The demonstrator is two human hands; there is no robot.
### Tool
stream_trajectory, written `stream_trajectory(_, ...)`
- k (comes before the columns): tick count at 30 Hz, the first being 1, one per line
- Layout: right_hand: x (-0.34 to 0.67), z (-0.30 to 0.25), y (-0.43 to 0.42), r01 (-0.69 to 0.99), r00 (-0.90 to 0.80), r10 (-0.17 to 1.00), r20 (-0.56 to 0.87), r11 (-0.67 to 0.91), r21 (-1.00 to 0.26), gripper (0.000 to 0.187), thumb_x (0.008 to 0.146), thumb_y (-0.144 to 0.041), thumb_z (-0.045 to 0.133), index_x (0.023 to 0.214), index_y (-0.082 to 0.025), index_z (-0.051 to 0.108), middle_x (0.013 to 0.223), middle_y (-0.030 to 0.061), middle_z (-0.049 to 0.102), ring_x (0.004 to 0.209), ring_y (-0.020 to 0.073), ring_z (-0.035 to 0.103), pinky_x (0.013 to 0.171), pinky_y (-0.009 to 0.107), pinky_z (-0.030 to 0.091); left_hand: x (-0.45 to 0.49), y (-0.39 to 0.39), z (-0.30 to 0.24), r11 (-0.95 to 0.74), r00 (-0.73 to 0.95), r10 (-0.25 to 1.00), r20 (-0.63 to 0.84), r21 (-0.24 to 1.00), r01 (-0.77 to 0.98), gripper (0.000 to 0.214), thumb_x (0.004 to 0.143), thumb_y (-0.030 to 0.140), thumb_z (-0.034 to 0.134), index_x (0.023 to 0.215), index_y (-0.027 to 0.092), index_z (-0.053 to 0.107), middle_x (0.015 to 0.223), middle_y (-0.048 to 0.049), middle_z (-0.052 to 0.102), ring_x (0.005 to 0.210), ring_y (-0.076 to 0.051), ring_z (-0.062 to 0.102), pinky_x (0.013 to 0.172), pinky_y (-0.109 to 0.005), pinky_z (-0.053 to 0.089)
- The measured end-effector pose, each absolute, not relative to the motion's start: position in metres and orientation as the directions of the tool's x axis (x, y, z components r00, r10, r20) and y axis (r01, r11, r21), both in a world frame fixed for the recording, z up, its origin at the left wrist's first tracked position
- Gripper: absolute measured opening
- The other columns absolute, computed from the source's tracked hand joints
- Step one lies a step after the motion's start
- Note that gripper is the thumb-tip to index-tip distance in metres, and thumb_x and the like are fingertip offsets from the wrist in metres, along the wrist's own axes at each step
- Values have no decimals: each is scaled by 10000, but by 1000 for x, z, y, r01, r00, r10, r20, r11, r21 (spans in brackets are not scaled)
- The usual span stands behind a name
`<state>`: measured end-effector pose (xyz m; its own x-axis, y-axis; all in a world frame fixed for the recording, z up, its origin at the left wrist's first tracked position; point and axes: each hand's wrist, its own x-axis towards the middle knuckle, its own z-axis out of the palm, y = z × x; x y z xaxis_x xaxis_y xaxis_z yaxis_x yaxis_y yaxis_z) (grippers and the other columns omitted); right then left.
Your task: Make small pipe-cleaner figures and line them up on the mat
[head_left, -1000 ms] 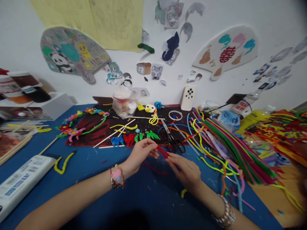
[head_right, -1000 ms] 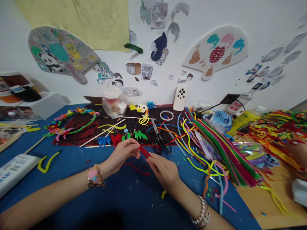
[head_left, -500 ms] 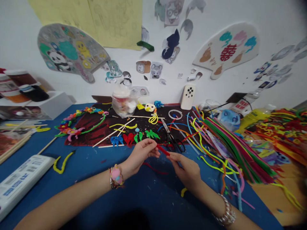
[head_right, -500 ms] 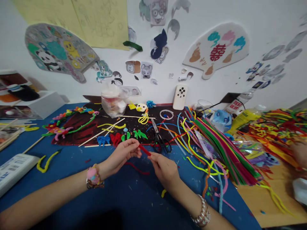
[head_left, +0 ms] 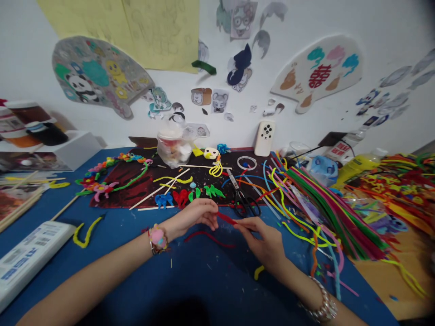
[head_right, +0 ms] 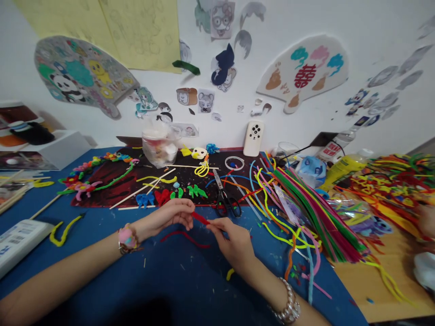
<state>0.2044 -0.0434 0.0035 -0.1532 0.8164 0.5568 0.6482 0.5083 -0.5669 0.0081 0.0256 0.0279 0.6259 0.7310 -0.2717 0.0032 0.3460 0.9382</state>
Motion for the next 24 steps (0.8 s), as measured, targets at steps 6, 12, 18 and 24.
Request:
stream_trajectory(6,205,0,-43,595,-379,739,557,656,-465,128,848,-301,538,831,-210,627,739,5,714,616,118,667,595,185,501,2,19,51,-408,765,641,-67,814,413,210,834,294,455,890,179,621,795,-17,646,720,-133,592,668,-243,438)
stream_trajectory(12,201,5,-41,539,-336,837,433,548,-640,107,805,-290,591,776,-206,651,685,-6,695,584,118,645,573,192,490,1,7,49,-462,841,506,-190,764,450,230,878,258,374,824,164,577,585,19,591,506,-81,570,491,-165,413)
stream_trajectory(18,203,8,-35,255,-178,978,110,154,-955,75,734,-255,645,758,-185,636,729,13,692,654,136,655,602,216,519,8,6,40,-431,787,598,-150,768,474,164,867,276,412,894,172,536,552,34,573,491,-86,554,480,-169,399)
stream_trajectory(24,205,6,-29,-4,-183,983,-31,-32,-999,131,689,-258,676,747,-174,595,751,24,696,670,136,657,657,258,526,14,5,30,-131,810,536,-239,924,360,240,886,328,355,834,155,513,702,-23,611,556,-103,589,516,-209,457)
